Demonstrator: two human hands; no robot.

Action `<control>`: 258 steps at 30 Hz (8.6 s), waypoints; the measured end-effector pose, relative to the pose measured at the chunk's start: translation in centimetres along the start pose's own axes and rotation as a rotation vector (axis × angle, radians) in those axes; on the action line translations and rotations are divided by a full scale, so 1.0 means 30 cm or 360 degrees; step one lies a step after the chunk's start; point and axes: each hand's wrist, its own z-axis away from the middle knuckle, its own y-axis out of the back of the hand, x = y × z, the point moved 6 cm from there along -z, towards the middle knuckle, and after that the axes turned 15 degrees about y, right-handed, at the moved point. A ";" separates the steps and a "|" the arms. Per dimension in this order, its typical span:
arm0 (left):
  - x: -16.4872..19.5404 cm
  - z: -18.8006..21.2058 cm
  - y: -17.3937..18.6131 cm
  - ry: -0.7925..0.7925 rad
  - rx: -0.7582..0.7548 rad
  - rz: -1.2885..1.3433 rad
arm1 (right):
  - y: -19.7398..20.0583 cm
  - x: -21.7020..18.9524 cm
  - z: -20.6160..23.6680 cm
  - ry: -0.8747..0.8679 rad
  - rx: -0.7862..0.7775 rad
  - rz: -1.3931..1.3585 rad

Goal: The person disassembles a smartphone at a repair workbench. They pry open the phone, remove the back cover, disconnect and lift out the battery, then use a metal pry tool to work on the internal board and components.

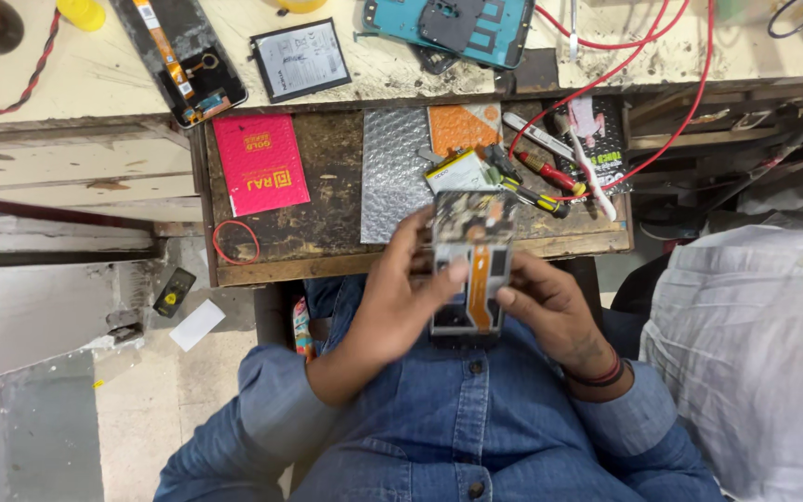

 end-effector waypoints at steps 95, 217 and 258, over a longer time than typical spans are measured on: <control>-0.026 -0.012 0.067 -0.0018 0.0323 -0.0866 | -0.347 -0.290 -0.284 0.1250 -0.1341 0.2950; -0.079 0.043 0.124 -0.0231 0.0158 0.0126 | 0.019 -0.162 -0.293 0.0569 -0.0163 0.2629; -0.086 0.079 0.097 -0.0285 0.0198 -0.0173 | -0.096 -0.200 -0.081 0.0831 0.0385 0.0821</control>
